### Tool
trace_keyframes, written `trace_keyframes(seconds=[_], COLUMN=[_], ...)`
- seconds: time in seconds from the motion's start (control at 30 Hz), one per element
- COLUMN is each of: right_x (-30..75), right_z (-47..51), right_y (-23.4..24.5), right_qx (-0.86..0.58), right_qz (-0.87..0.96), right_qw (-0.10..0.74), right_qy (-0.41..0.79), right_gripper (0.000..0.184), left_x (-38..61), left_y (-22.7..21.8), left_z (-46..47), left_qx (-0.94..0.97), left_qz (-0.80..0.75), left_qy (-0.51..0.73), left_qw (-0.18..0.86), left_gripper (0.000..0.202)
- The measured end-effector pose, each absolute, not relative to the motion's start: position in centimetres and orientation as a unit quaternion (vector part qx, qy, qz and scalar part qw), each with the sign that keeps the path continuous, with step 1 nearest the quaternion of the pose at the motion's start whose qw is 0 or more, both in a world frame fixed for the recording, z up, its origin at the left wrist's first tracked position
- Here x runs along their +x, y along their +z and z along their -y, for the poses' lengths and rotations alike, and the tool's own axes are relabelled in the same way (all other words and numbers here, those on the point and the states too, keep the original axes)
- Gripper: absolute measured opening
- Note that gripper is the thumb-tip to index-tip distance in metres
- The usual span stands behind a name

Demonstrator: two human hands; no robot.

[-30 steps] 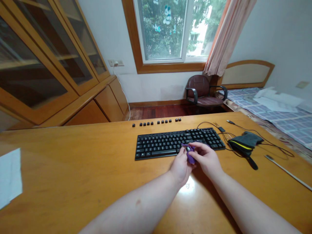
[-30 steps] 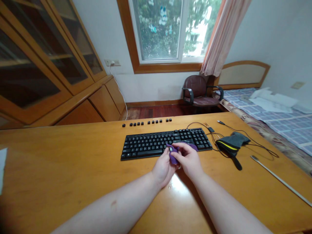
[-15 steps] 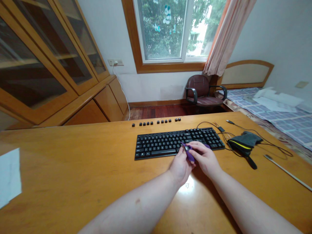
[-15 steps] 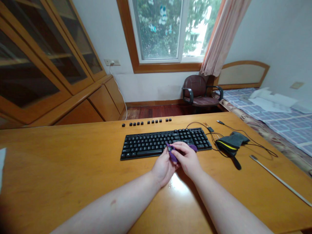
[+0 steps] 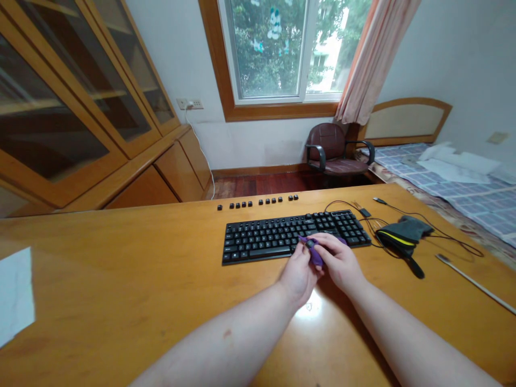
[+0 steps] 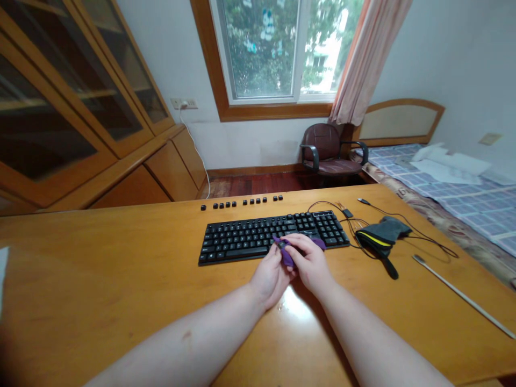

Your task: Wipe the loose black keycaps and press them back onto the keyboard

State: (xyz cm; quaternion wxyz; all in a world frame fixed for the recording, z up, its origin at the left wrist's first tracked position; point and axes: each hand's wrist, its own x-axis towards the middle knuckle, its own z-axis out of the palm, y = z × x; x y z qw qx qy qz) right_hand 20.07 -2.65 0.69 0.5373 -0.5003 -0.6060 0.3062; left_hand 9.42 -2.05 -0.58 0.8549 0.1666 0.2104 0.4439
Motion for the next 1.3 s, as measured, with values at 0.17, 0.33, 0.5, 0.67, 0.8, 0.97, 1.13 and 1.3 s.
trace_keyframes(seconds=[0.17,0.33,0.5,0.67,0.8,0.97,1.13,1.3], right_x=[19.9,19.8,20.1,20.6,20.7,20.7,20.9,20.6], right_z=[2.9,3.2,2.9,2.6,2.5,2.3,2.1,2.3], right_y=[0.5,0.5,0.6,0.5,0.3,0.3,0.2,0.3], right_qx=[-0.517,-0.529,-0.524,-0.528,-0.509,-0.506,-0.498,-0.496], right_qz=[0.596,0.576,0.577,0.563,0.564,0.592,0.589,0.571], right_qw=[0.549,0.569,0.566,0.569,0.568,0.531,0.530,0.540], right_qy=[0.277,0.254,0.271,0.283,0.316,0.333,0.352,0.370], right_gripper=[0.019,0.019,0.012,0.012,0.010,0.018,0.016,0.014], left_x=[9.3,9.4,9.3,9.3,9.3,9.3,9.2,9.2], left_y=[-0.3,-0.1,0.0,-0.3,-0.4,-0.2,-0.2,-0.3], left_z=[2.1,2.2,2.1,2.0,2.1,2.1,2.1,2.1], left_qx=[0.187,0.212,0.187,0.168,0.168,0.158,0.146,0.150], left_qz=[-0.201,-0.205,-0.216,-0.212,-0.195,-0.205,-0.207,-0.203], left_qy=[0.436,0.434,0.420,0.408,0.417,0.409,0.411,0.425], left_qw=[0.857,0.851,0.861,0.872,0.872,0.875,0.876,0.869], left_gripper=[0.028,0.032,0.031,0.023,0.024,0.023,0.020,0.018])
